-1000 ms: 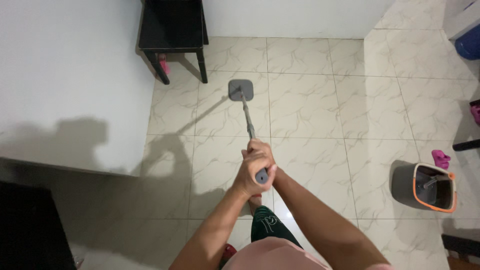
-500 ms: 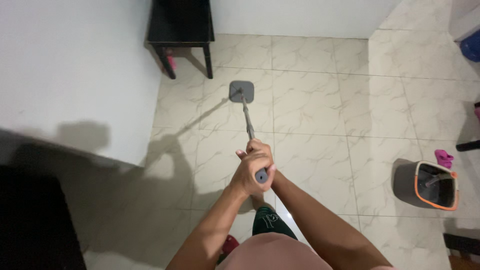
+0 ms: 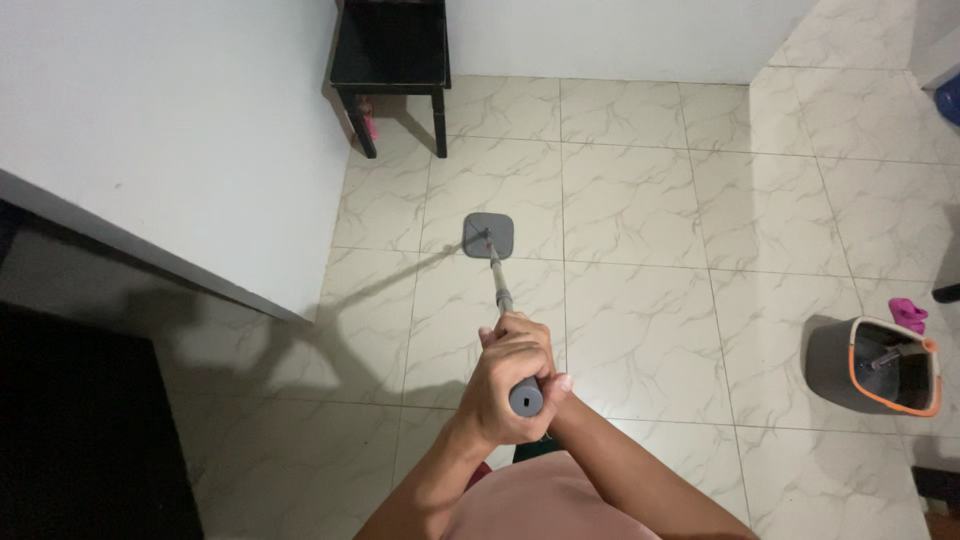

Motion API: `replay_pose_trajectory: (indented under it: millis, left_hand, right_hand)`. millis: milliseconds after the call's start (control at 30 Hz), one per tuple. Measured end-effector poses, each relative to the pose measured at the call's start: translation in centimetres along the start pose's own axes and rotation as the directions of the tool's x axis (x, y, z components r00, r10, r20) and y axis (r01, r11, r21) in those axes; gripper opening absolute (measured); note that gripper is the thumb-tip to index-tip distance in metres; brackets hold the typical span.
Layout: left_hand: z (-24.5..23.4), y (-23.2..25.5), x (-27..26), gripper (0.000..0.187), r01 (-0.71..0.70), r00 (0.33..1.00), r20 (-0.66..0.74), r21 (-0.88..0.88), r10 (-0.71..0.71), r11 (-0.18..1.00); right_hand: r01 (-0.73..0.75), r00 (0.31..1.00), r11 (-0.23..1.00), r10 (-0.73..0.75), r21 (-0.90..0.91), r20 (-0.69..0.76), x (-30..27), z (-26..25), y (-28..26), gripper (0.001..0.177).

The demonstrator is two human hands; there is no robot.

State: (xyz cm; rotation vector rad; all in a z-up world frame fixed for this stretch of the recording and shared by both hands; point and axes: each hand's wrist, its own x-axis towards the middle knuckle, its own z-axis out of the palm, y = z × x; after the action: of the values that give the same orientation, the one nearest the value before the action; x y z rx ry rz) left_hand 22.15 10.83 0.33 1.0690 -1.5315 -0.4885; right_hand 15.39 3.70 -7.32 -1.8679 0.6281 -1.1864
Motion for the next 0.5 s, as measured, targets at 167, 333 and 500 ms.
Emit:
replay_pose_trajectory:
  millis: [167, 333, 500]
  left_hand:
    - [-0.6, -1.2, 2.7, 0.027, -0.145, 0.988, -0.072, -0.094, 0.138, 0.985]
    - [-0.7, -5.0, 6.9, 0.027, -0.072, 0.995, -0.084, -0.128, 0.062, 0.989]
    - [0.5, -13.6, 12.0, 0.021, -0.15, 0.986, -0.078, -0.059, 0.145, 0.987]
  right_hand:
    - [-0.032, 0.999, 0.998, 0.031, 0.046, 0.019, 1.8, 0.2, 2.4, 0.034]
    - [-0.003, 1.0, 1.0, 0.003, -0.017, 0.007, 6.0, 0.1, 6.9, 0.034]
    - [0.097, 0.995, 0.994, -0.098, -0.047, -0.029, 12.3, -0.1, 15.0, 0.034]
